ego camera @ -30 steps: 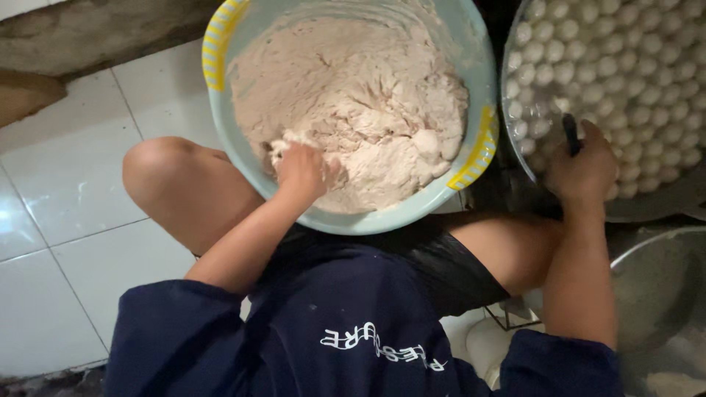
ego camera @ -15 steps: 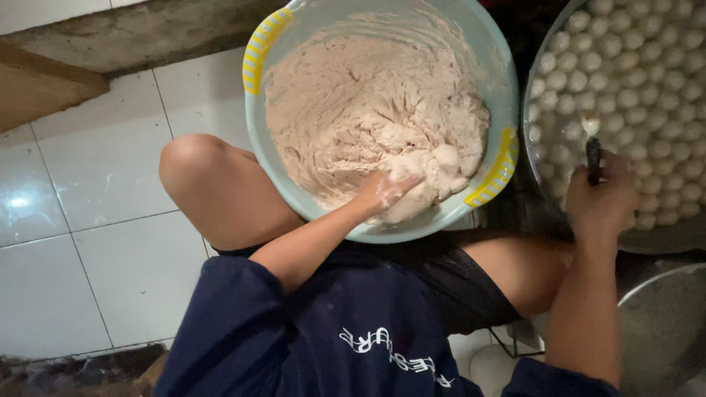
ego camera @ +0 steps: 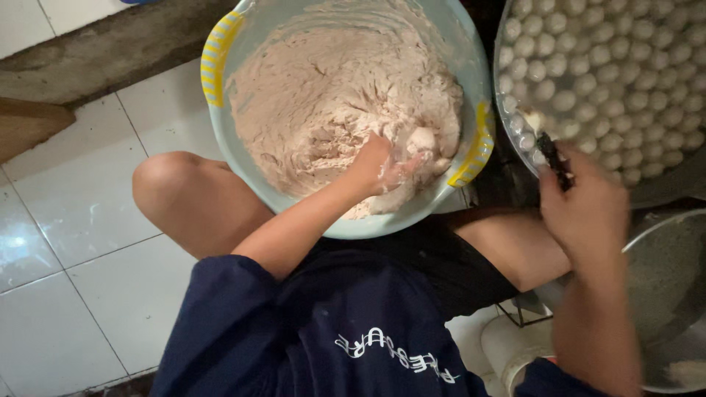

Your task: The person sits on the floor with a large basin of dough batter on their lap and uses a scoop to portion batter, shaping balls by hand and placing them into a water-filled tray beside them. At the end they pick up a blue tray of diced meat pieces.

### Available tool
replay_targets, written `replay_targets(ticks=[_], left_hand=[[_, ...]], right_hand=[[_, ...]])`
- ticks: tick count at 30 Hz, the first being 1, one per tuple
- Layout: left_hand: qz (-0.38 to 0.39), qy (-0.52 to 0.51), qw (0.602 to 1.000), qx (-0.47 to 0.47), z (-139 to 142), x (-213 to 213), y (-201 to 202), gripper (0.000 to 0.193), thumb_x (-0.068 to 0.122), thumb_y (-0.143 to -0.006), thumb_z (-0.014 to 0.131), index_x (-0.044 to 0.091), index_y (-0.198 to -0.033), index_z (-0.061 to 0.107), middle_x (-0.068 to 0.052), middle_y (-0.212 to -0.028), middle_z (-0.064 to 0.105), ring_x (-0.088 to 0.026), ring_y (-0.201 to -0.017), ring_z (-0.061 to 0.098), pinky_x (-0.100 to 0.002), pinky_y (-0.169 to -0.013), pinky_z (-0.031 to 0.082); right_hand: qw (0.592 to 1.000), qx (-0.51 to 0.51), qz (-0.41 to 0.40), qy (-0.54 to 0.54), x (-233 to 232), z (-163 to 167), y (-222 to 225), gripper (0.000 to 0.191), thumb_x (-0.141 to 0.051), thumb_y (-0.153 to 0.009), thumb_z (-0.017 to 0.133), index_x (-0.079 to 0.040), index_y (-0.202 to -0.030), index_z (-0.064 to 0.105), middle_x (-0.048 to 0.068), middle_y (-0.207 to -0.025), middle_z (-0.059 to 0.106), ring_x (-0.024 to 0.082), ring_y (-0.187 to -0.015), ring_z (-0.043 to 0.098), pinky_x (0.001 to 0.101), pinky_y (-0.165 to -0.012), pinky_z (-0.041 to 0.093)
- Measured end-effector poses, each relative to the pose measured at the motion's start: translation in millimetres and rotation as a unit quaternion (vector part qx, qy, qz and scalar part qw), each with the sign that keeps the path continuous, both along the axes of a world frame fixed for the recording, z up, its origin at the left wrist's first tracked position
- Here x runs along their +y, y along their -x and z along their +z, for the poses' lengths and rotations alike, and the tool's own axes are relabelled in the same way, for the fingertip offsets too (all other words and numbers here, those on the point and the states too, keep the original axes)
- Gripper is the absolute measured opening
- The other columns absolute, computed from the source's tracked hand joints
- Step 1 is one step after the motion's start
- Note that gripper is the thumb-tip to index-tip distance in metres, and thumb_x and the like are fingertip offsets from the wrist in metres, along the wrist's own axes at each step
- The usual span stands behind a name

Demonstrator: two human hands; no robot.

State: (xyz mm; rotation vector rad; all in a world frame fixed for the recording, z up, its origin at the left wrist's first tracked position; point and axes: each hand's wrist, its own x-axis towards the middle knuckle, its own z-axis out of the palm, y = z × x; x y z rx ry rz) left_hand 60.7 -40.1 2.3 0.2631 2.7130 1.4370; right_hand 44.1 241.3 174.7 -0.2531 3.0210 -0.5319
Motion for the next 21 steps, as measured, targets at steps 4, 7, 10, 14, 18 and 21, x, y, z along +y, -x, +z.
replay_targets(ticks=[4, 7, 10, 14, 18, 21], left_hand=[[-0.086, 0.041, 0.995, -0.031, -1, -28, -10, 0.05, 0.052, -0.089, 0.064, 0.004, -0.089, 0.074, -0.027, -0.085, 0.069, -0.053, -0.088, 0.061, -0.057, -0.087, 0.047], [-0.173, 0.216, 0.953, -0.123, -2, -45, -12, 0.066, 0.061, -0.096, 0.062, -0.004, -0.087, 0.073, -0.032, -0.092, 0.068, -0.051, -0.1, 0.064, -0.052, -0.11, 0.046], [-0.108, 0.161, 0.971, -0.141, -2, -59, -14, 0.085, 0.054, -0.081, 0.074, -0.02, -0.117, 0.054, -0.047, -0.099, 0.056, -0.055, -0.095, 0.061, -0.052, -0.088, 0.052], [-0.14, 0.171, 0.968, -0.119, 2, -75, -18, 0.073, 0.053, -0.082, 0.073, -0.017, -0.1, 0.062, -0.042, -0.101, 0.061, -0.053, -0.103, 0.061, -0.053, -0.087, 0.054], [-0.148, 0.174, 0.968, -0.105, 8, -81, -20, 0.059, 0.049, -0.085, 0.071, -0.009, -0.092, 0.066, -0.036, -0.097, 0.065, -0.049, -0.098, 0.065, -0.054, -0.086, 0.054], [-0.148, 0.174, 0.965, -0.126, 13, -83, -18, 0.054, 0.048, -0.088, 0.069, -0.006, -0.089, 0.066, -0.034, -0.096, 0.066, -0.047, -0.094, 0.068, -0.053, -0.086, 0.055]], right_hand=[[0.991, 0.039, 0.114, -0.065, -32, 93, -10, 0.037, -0.009, -0.095, 0.07, 0.0, -0.13, 0.067, 0.023, -0.11, 0.07, 0.041, -0.096, 0.066, 0.0464, -0.081, 0.052], [0.978, 0.083, 0.187, -0.035, -63, 135, -20, 0.037, -0.005, -0.099, 0.068, 0.0, -0.136, 0.064, 0.019, -0.112, 0.069, 0.036, -0.098, 0.065, 0.041, -0.088, 0.052], [0.977, 0.078, 0.2, -0.006, -97, 167, -36, 0.038, -0.003, -0.105, 0.066, 0.0, -0.143, 0.064, 0.018, -0.111, 0.066, 0.031, -0.093, 0.063, 0.037, -0.087, 0.051], [0.953, 0.134, 0.263, -0.065, -148, 197, -44, 0.032, -0.002, -0.1, 0.069, 0.003, -0.131, 0.07, 0.018, -0.095, 0.062, 0.031, -0.079, 0.059, 0.0409, -0.071, 0.045], [0.944, 0.174, 0.223, -0.168, -195, 207, -58, 0.015, -0.009, -0.102, 0.071, 0.003, -0.11, 0.074, 0.015, -0.081, 0.059, 0.033, -0.072, 0.056, 0.0457, -0.065, 0.043], [0.928, 0.183, 0.263, -0.19, -202, 213, -59, 0.025, -0.006, -0.105, 0.067, 0.004, -0.127, 0.072, 0.016, -0.087, 0.058, 0.032, -0.072, 0.055, 0.0431, -0.065, 0.042]])
